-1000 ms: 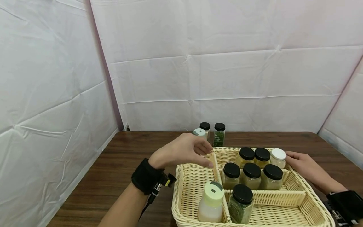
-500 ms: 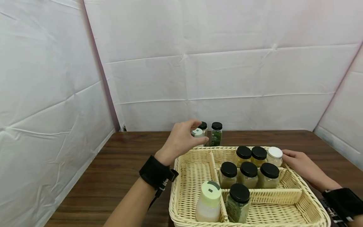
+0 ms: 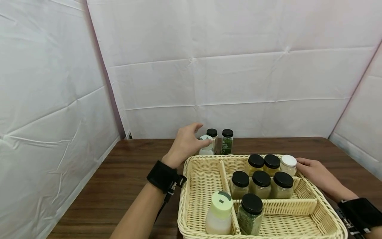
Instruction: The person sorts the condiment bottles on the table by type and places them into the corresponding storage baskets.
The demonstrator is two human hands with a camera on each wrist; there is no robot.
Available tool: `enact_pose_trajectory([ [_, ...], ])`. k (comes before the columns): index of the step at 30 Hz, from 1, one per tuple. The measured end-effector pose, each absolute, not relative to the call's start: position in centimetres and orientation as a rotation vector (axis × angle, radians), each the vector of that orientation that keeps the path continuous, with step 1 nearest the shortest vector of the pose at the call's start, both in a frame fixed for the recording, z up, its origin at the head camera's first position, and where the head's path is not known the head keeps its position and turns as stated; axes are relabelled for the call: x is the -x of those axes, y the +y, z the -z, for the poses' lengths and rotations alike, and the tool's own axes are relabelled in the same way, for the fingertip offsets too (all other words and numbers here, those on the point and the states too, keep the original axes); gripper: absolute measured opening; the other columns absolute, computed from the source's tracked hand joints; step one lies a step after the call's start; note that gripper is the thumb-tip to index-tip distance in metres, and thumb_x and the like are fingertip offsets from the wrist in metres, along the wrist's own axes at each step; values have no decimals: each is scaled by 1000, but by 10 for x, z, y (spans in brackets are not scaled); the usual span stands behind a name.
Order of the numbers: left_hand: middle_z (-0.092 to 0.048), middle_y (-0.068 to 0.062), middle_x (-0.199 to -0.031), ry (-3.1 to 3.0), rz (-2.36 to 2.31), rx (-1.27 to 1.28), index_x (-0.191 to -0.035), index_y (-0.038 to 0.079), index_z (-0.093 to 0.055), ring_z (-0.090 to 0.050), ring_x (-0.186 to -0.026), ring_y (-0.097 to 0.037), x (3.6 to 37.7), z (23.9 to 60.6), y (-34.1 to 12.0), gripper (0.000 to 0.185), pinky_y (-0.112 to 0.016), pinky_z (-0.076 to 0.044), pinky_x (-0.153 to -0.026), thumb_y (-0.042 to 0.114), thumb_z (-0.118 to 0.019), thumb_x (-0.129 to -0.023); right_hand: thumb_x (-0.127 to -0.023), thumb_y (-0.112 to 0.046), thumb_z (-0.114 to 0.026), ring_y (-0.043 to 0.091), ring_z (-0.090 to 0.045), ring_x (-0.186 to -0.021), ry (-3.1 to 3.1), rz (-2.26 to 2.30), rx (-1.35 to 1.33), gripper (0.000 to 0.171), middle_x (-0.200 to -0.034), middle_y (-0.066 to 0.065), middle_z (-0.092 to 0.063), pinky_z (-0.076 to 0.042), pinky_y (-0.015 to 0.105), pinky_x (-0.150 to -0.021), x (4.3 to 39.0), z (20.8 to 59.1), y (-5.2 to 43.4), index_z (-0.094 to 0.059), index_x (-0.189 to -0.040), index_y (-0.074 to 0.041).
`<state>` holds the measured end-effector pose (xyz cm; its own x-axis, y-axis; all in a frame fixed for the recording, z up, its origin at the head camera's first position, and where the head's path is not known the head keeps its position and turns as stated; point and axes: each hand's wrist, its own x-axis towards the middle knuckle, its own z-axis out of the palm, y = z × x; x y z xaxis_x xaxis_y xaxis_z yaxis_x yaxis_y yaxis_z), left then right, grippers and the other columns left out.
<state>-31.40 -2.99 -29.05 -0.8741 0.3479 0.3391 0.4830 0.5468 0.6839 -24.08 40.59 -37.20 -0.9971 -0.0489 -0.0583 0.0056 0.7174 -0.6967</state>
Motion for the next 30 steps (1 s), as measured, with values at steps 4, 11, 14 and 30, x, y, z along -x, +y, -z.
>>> enact_pose_trajectory([
  [4, -57, -18, -152, -2622, 1237, 704, -151, 3, -55, -53, -140, -35, 319, 293, -31, 65, -48, -47, -109, 27, -81, -97, -114, -57, -33, 64, -36, -139, 2860, 1126, 16, 83, -154, 44, -36, -43, 67, -102, 241, 372, 408, -32, -158, 14],
  [11, -58, -19, -150, -2643, 1200, 669, -150, 2, -55, -54, -139, -35, 325, 292, -29, 64, -48, -47, -109, 26, -81, -96, -113, -59, -34, 63, -37, -139, 2848, 1146, 3, 84, -154, 43, -37, -43, 67, -102, 239, 373, 410, -32, -158, 12],
  [14, -57, -20, -150, -2655, 1189, 649, -151, 1, -55, -53, -139, -36, 327, 293, -29, 65, -48, -47, -109, 24, -81, -97, -112, -61, -35, 63, -36, -140, 2844, 1153, 3, 87, -155, 43, -36, -42, 67, -103, 239, 374, 408, -32, -159, 12],
  [30, -61, -23, -145, -2661, 1086, 648, -146, -4, -57, -63, -125, -37, 342, 311, -31, 62, -48, -52, -102, 22, -82, -95, -113, -59, -34, 65, -29, -143, 2803, 1213, 33, 87, -158, 44, -28, -38, 69, -107, 242, 374, 403, -27, -160, 13],
])
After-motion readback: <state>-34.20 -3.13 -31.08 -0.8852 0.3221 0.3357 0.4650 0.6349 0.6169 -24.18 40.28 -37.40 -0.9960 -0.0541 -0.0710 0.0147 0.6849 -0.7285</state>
